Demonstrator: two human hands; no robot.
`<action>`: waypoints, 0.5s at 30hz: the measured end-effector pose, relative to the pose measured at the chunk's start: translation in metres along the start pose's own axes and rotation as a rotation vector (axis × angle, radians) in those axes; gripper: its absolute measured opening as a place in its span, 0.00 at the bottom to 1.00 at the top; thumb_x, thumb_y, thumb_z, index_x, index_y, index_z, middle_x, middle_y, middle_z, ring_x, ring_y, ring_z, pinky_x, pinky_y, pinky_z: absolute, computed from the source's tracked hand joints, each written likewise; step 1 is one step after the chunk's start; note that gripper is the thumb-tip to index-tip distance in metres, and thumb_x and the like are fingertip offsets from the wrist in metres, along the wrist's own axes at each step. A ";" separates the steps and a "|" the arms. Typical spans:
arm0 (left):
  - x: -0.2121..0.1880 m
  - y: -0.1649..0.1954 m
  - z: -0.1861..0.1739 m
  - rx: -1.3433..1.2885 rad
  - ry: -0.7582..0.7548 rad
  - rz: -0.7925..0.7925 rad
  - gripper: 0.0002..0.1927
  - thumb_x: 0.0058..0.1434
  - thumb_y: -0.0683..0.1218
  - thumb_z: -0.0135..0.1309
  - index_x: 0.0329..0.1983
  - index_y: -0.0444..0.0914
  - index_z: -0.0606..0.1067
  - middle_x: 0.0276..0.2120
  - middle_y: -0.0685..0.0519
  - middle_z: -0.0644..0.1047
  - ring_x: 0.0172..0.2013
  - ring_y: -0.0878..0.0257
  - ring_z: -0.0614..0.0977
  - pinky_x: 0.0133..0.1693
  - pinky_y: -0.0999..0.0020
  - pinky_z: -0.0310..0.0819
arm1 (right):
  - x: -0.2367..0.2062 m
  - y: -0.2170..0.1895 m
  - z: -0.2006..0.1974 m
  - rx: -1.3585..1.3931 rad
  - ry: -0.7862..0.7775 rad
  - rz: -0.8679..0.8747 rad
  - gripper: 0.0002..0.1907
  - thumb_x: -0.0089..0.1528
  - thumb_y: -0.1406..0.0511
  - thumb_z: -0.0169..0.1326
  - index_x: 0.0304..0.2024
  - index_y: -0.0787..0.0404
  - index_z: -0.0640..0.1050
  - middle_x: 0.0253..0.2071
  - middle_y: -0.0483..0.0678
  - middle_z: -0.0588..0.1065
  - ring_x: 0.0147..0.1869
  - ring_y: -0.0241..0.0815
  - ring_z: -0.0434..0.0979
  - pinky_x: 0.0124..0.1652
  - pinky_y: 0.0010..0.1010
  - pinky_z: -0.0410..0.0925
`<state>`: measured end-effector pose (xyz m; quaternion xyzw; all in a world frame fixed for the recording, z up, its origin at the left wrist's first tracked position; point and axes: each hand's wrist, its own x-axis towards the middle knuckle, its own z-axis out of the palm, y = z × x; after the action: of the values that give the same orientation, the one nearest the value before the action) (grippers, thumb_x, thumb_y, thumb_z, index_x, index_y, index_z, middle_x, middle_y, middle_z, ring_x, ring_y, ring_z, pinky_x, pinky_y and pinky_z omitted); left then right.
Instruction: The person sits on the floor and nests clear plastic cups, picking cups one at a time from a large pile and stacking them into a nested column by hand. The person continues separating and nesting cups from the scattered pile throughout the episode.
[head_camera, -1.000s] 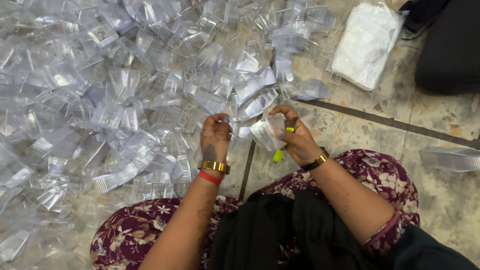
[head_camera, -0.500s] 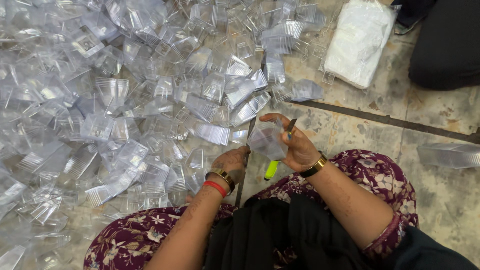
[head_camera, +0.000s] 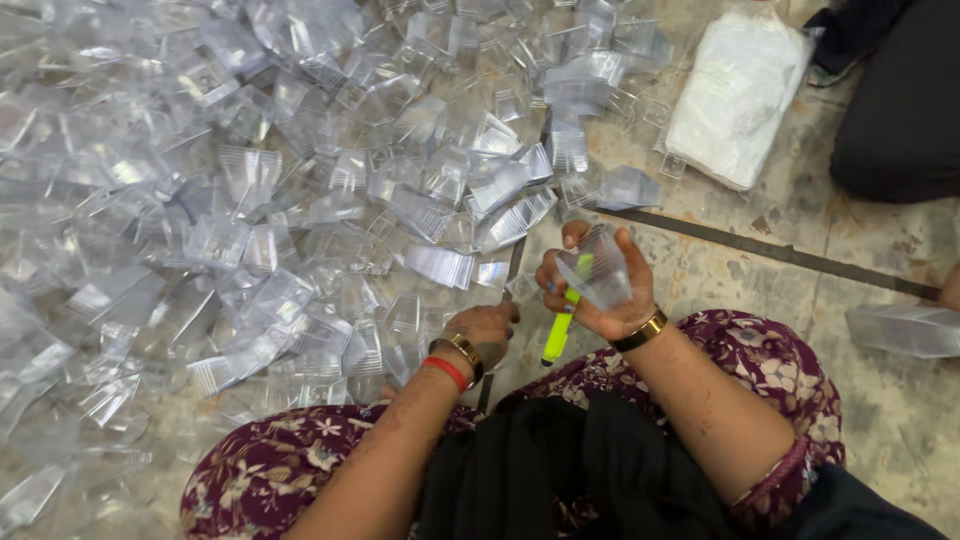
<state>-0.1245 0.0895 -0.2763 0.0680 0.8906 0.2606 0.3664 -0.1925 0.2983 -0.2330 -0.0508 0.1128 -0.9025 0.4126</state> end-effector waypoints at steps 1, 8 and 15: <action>0.000 0.001 0.000 0.002 -0.003 0.013 0.16 0.64 0.44 0.47 0.55 0.44 0.73 0.48 0.44 0.80 0.51 0.47 0.80 0.52 0.53 0.73 | 0.001 0.000 0.000 0.004 0.033 -0.004 0.26 0.67 0.46 0.56 0.54 0.57 0.71 0.48 0.58 0.73 0.54 0.50 0.72 0.45 0.37 0.65; 0.005 0.007 -0.008 -0.033 0.057 0.025 0.20 0.61 0.39 0.45 0.56 0.44 0.73 0.48 0.44 0.80 0.51 0.48 0.81 0.51 0.52 0.74 | 0.012 -0.006 -0.017 -0.017 0.066 0.072 0.21 0.67 0.48 0.56 0.43 0.58 0.74 0.55 0.56 0.74 0.59 0.58 0.75 0.53 0.49 0.69; 0.007 0.002 -0.049 -0.083 0.433 -0.028 0.24 0.63 0.38 0.44 0.61 0.48 0.71 0.46 0.45 0.81 0.46 0.48 0.82 0.46 0.54 0.77 | 0.025 -0.008 -0.040 -0.520 0.496 0.087 0.14 0.66 0.59 0.57 0.52 0.56 0.73 0.48 0.53 0.76 0.52 0.45 0.78 0.52 0.43 0.73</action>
<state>-0.1634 0.0736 -0.2506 -0.0171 0.9378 0.3006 0.1728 -0.2222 0.2904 -0.2697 0.0711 0.4373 -0.8100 0.3842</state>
